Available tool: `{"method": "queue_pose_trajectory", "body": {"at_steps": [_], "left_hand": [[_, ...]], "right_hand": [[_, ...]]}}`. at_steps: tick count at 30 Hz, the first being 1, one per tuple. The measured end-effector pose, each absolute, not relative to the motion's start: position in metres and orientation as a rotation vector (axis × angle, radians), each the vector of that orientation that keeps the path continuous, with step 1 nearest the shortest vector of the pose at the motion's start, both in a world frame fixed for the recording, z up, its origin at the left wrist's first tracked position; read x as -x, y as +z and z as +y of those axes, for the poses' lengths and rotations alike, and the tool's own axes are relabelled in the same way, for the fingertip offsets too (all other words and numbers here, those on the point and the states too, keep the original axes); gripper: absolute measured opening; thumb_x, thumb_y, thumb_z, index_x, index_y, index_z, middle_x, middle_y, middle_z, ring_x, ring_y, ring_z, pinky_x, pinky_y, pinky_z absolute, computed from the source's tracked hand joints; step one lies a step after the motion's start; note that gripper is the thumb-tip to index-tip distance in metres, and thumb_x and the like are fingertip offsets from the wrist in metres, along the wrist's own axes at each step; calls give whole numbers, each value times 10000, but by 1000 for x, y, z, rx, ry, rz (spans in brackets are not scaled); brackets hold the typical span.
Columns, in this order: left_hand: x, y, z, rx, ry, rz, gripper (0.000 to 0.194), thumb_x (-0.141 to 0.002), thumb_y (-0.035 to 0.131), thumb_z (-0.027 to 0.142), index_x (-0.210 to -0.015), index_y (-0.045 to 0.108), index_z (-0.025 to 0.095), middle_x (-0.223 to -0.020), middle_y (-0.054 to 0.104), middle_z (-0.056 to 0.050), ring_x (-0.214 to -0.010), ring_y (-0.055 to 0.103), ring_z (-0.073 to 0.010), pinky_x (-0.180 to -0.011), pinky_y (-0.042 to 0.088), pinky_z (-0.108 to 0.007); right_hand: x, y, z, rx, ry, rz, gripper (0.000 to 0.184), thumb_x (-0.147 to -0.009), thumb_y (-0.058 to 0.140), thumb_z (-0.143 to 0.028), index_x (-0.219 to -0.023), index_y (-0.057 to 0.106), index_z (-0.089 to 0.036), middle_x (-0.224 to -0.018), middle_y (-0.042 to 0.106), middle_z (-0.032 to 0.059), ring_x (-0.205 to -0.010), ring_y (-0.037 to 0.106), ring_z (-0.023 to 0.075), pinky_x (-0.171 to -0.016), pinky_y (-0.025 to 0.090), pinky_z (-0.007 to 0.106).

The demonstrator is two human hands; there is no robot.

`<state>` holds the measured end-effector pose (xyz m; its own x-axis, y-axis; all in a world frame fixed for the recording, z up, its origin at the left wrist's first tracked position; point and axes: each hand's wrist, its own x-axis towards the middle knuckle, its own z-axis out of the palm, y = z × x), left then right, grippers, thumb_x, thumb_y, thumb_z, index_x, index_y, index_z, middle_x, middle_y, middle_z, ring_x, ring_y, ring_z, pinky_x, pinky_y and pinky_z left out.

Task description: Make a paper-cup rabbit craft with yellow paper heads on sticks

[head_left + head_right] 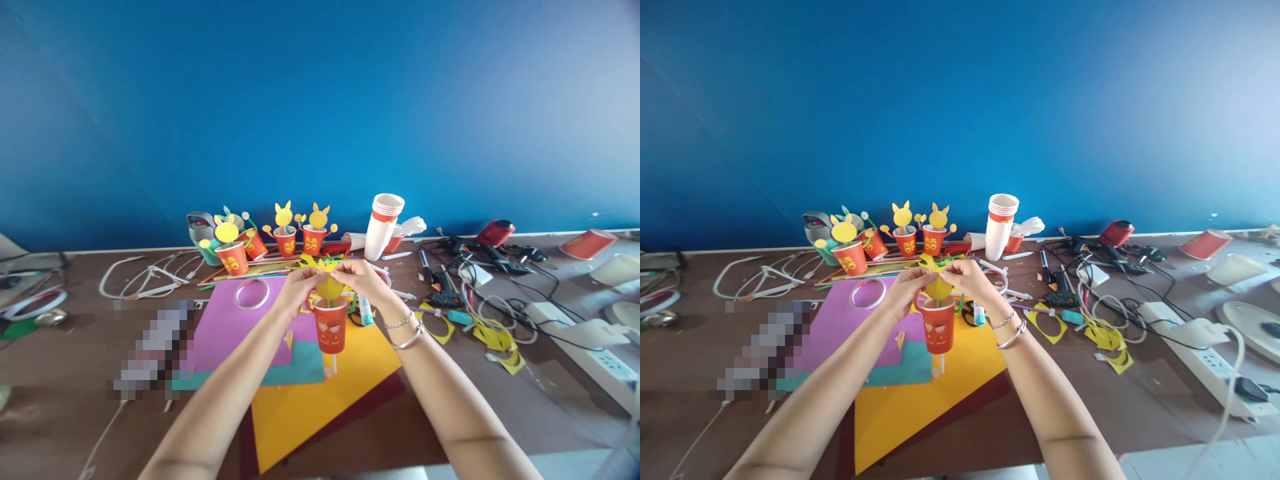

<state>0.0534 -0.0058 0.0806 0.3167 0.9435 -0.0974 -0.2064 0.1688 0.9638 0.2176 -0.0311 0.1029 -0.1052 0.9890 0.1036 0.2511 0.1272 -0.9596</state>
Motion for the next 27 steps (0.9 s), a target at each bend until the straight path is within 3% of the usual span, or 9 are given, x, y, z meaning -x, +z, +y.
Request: {"method": "queue_pose_trajectory", "body": {"at_steps": [14,27], "left_hand": [[-64,69,-14,-980,1242,857,318,-513,845,359,-608,625,149,-582,598,27,-508,493,-72,-528,388,-202],[-66,70,-15,-956,1251,864,309,-487,855,338,-593,637,146,-573,608,25,-513,502,-72,-551,393,-207]], "right_hand": [[-216,102,-31,1206,1020,-1528,285,-718,657,-430,-680,616,-151,-638,593,1,-602,497,116,-560,386,241],[-216,101,-31,1215,1052,-1522,314,-696,665,-459,-679,613,-150,-632,581,0,-602,491,119,-562,374,247]]}}
